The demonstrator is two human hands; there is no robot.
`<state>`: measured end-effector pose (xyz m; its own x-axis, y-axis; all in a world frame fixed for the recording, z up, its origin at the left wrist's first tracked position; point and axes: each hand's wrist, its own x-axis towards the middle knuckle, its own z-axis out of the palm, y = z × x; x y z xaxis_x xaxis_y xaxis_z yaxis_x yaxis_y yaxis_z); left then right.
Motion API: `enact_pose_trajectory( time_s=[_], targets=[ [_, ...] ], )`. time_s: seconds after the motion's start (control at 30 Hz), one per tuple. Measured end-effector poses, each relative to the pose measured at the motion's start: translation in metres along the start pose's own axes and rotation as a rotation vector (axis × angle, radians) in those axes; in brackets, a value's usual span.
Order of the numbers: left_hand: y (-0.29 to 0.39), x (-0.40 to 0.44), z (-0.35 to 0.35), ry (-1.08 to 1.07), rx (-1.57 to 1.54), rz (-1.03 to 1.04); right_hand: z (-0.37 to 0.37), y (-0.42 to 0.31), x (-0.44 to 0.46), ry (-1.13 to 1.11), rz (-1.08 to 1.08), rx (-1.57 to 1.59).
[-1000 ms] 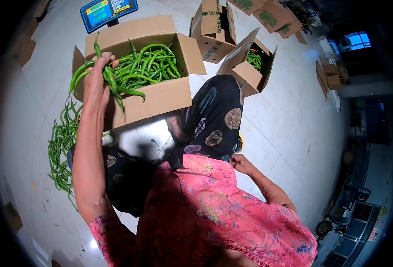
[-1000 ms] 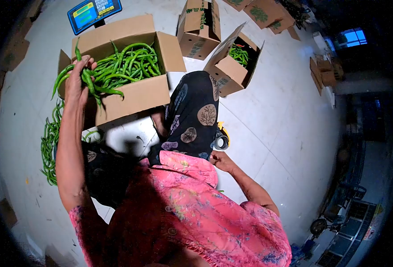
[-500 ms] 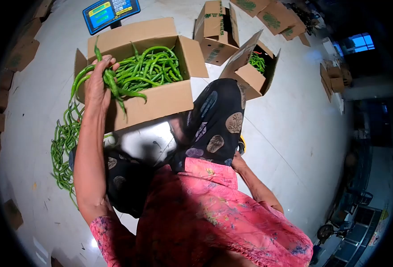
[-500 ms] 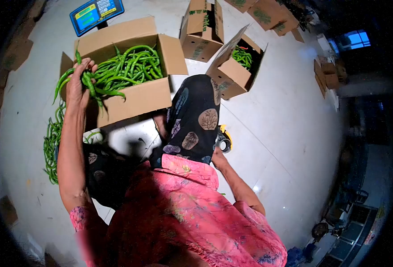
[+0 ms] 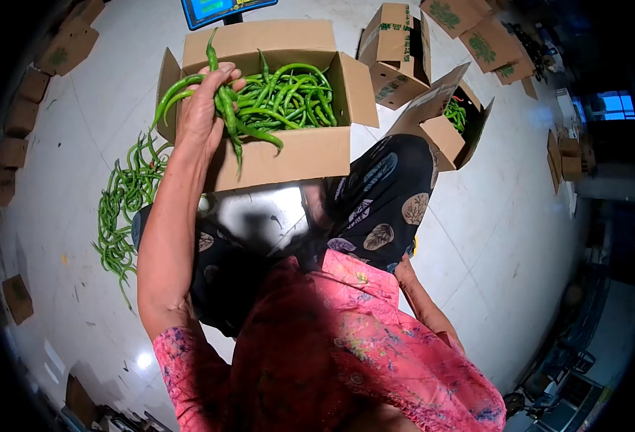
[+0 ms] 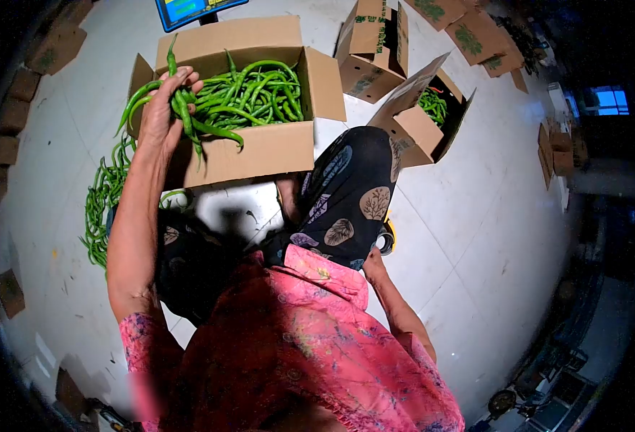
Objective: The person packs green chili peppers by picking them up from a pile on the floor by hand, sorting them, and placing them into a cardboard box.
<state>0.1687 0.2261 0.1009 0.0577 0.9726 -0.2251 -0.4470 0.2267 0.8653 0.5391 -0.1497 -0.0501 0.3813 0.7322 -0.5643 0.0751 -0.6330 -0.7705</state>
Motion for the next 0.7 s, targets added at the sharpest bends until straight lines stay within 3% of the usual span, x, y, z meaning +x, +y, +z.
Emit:
enact_pose_trajectory(
  time_s=[0.13,0.17,0.27,0.3,0.4,0.43,0.53,0.7],
  targets=[
    [0.001,0.000,0.000,-0.001,0.000,-0.006,0.008,0.000,0.005,0.032,0.181,0.584],
    [0.001,0.000,0.001,0.001,-0.001,-0.005,0.015,-0.015,-0.008,0.089,0.212,0.592],
    [-0.001,0.002,-0.001,-0.021,-0.019,0.003,-0.008,0.002,-0.011,-0.203,0.190,0.400],
    [-0.002,0.003,-0.002,-0.035,-0.024,0.005,-0.037,0.047,0.000,-0.303,0.216,0.177],
    [-0.001,-0.001,0.001,-0.021,0.011,-0.005,-0.035,-0.040,-0.039,-0.428,0.323,-0.049],
    [-0.006,0.003,-0.005,-0.047,-0.013,0.007,-0.048,-0.018,-0.029,-0.586,0.251,-0.139],
    [-0.002,0.001,-0.006,-0.020,-0.022,0.004,-0.060,-0.005,-0.006,-0.634,0.156,-0.304],
    [0.000,0.007,-0.013,-0.078,-0.131,-0.038,-0.060,-0.052,0.010,-0.338,-0.283,-0.958]
  ],
)
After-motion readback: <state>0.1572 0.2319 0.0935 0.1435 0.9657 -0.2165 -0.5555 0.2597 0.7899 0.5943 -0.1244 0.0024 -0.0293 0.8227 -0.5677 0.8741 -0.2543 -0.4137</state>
